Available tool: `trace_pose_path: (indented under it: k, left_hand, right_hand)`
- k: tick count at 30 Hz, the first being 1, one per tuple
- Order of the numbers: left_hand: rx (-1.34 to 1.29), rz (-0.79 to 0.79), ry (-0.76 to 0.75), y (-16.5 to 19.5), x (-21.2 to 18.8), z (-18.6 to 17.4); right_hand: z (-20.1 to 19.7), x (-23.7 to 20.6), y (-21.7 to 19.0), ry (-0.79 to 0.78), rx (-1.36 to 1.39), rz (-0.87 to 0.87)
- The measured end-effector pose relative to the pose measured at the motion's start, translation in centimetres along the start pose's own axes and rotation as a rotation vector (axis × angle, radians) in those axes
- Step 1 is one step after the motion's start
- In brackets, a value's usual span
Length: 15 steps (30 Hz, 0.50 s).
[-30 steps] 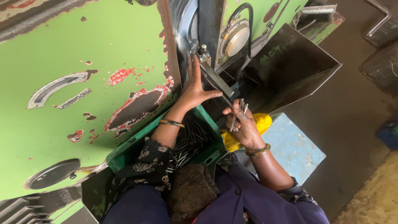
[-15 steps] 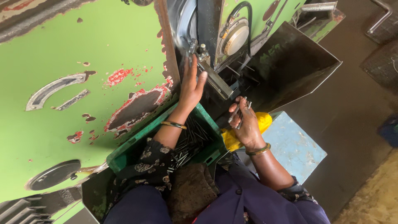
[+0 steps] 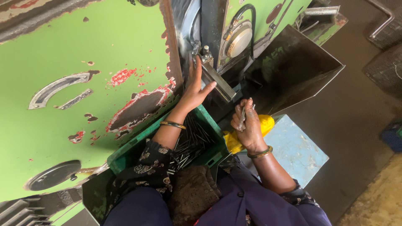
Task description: The person repeatedly picks small metal rods from a green crate and presses them against a rotating grinding wheel to sharpen or smooth their edges. The person holds multiple rods in one hand while feeding them one at a time to the wheel, then returns them to the crate.
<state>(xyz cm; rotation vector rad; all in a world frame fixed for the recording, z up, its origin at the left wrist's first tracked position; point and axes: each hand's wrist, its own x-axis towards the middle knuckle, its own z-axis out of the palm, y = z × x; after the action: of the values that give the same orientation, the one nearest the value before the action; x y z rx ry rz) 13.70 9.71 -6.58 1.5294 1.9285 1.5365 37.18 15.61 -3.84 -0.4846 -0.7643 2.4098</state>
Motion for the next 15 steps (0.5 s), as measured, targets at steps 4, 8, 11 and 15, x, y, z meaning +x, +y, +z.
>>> trace_pose_path:
  k: [4,8,11,15]
  left_hand:
    - [-0.003,0.033,0.023,-0.4,-0.1,0.2]
    - [0.016,-0.002,0.033,-0.5,-0.2,0.5]
    - [0.027,0.016,0.073,-0.6,-0.4,0.8]
    - [0.116,0.041,0.121,-0.6,-0.2,0.9]
  right_hand:
    - [-0.4,0.0,0.2,0.021,-0.035,-0.007]
    - [-1.0,-0.1,0.1,-0.027,-0.056,0.042]
    - [-1.1,-0.2,0.2,-0.058,-0.043,0.061]
    - [-0.7,-0.2,0.0,-0.077,-0.038,0.071]
